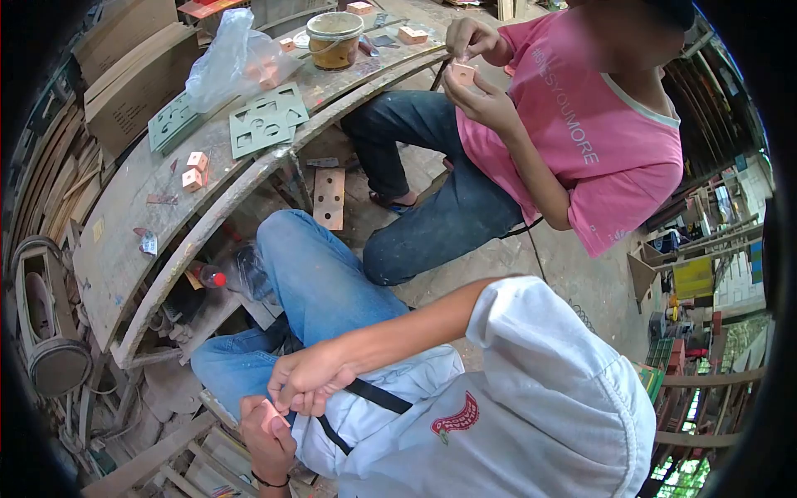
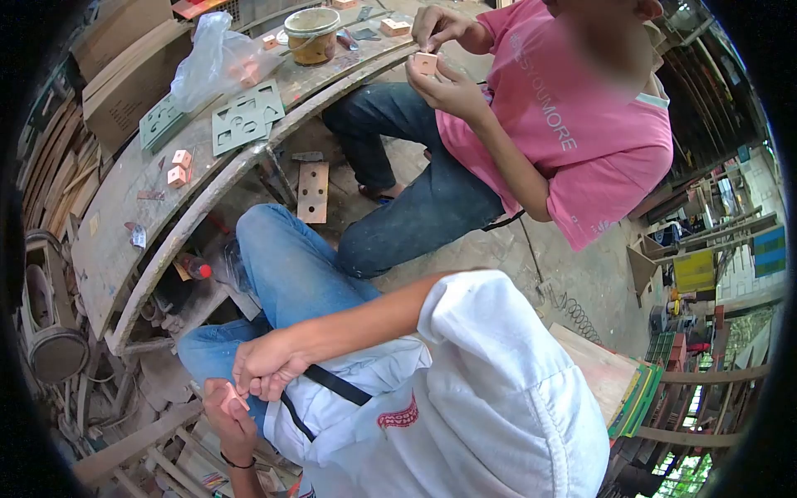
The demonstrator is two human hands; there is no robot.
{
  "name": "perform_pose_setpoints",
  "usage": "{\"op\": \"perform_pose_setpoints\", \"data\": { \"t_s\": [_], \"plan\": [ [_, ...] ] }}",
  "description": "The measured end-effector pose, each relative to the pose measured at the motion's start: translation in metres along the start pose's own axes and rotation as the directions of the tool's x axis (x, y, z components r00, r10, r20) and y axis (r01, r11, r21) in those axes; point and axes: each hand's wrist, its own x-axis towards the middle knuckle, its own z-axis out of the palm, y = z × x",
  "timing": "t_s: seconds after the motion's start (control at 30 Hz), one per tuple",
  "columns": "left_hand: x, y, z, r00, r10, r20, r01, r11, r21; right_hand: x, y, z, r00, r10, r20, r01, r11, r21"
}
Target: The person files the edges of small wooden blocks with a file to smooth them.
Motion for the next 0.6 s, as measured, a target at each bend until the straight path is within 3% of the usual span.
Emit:
{"op": "perform_pose_setpoints", "data": {
  "t_s": [0.03,0.1,0.2,0.27,0.33,0.37,0.43,0.6],
  "plan": [
    [0.001,0.0,-0.004,0.997,-0.038,0.063,0.038,0.999,-0.008,-0.002,0.002,0.002,1.0,0.003,0.003,-0.003,1.0,-0.003],
    [0.004,-0.001,-0.004,0.99,-0.078,0.121,0.08,0.997,-0.013,-0.006,0.007,0.005,0.989,-0.134,-0.067,0.126,0.987,-0.103],
    [0.006,-0.01,0.008,0.998,0.039,0.046,-0.038,0.999,-0.019,-0.007,0.006,0.002,0.954,-0.259,-0.15,0.201,0.926,-0.32],
    [0.003,-0.018,0.016,0.99,0.022,-0.136,-0.035,0.995,-0.095,-0.006,0.004,0.001,0.932,-0.321,-0.167,0.227,0.878,-0.42],
    [0.006,-0.013,0.019,0.974,-0.038,-0.224,0.015,0.995,-0.103,-0.002,0.004,0.0,0.791,-0.612,-0.018,0.343,0.467,-0.815],
    [0.009,-0.011,0.022,0.946,-0.094,-0.311,0.061,0.992,-0.113,-0.002,0.003,0.001,0.793,-0.608,-0.02,0.339,0.469,-0.816],
    [0.017,-0.004,0.022,0.932,-0.129,-0.34,0.1,0.99,-0.102,-0.003,-0.003,0.007,0.639,-0.763,0.098,0.441,0.259,-0.859],
    [0.035,0.004,0.023,0.876,-0.196,-0.441,0.151,0.979,-0.136,-0.01,-0.01,0.02,0.652,-0.755,0.066,0.413,0.281,-0.866]
  ]
}}
